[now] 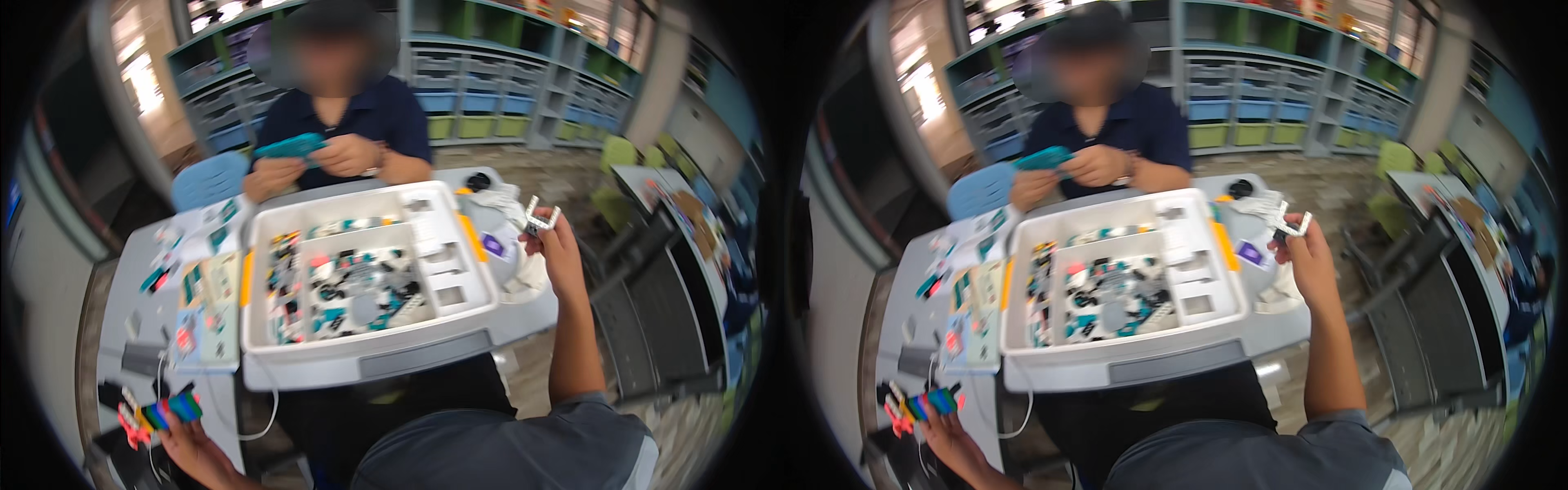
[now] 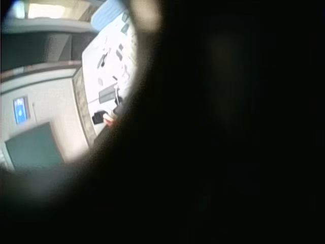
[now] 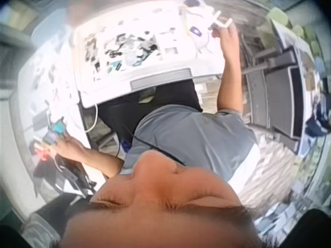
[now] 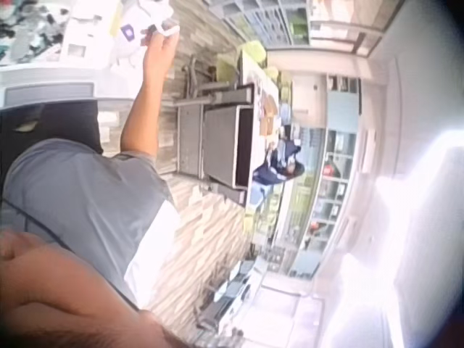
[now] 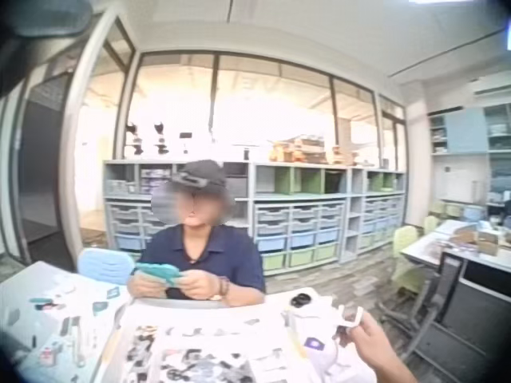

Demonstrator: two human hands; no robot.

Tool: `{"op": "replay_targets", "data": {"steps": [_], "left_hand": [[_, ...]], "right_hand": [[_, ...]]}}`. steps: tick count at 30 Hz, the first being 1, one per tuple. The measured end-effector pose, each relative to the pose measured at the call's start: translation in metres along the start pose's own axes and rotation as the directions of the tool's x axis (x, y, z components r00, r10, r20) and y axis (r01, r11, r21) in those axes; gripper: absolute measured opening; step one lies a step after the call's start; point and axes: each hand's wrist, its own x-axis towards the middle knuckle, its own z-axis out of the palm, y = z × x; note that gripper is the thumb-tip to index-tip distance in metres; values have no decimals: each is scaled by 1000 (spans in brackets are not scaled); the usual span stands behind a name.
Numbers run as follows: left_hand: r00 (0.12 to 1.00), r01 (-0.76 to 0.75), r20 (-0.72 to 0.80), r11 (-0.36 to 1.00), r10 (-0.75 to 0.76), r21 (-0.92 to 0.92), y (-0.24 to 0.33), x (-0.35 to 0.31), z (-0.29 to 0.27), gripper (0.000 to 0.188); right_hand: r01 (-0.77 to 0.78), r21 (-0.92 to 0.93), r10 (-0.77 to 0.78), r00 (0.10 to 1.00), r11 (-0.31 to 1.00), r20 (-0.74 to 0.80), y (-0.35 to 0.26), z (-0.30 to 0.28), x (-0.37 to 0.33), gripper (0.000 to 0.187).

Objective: The person assembles small plastic building blocks into a structure, selecting pieces from a divided tray and connecting them by hand. The person also briefly handles a black bag and a laptop on the table.

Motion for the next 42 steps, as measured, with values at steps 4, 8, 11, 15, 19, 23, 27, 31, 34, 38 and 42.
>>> {"op": "replay_targets", "data": {"steps": [4,8,11,15,19,23,27,31,34,38,42], "left_hand": [[997,50,58,997,-53,56,-52,-23,30,74],[981,63,180,998,-67,25,-41,-16,51,43],[978,18,205,998,-29,57,-34,-20,60,42],[972,27,229,997,-43,72,-26,-24,65,44],[977,40,207,999,-44,27,-4,-46,74,37],[967,225,143,969,-210,-100,-14,-52,102,23],[908,369,288,905,-304,-211,-8,-58,113,35],[813,533,386,823,-435,-196,-6,-57,102,36],[834,452,386,890,-395,-64,-3,-65,114,37],[765,444,517,896,-385,11,-7,-67,117,39],[742,454,587,887,-323,-87,-13,-74,122,37]], "right_hand": [[-77,-149,61,992,986,-107,-7,-73,30,24],[-199,-255,176,978,946,-113,42,-85,13,18],[-194,-487,198,979,852,-43,36,-60,9,16],[-237,-545,320,946,804,60,41,-36,11,25],[-209,-666,353,931,716,87,31,7,13,40],[7,-751,114,988,660,109,82,-21,23,39],[376,-804,-226,926,461,303,105,-31,23,30],[-38,-790,45,999,612,-13,72,-7,18,32],[103,-854,-192,981,509,4,44,-5,23,28],[160,-535,-148,987,829,66,-46,78,-16,22],[379,-69,-286,794,923,537,-86,167,-70,24]]}}
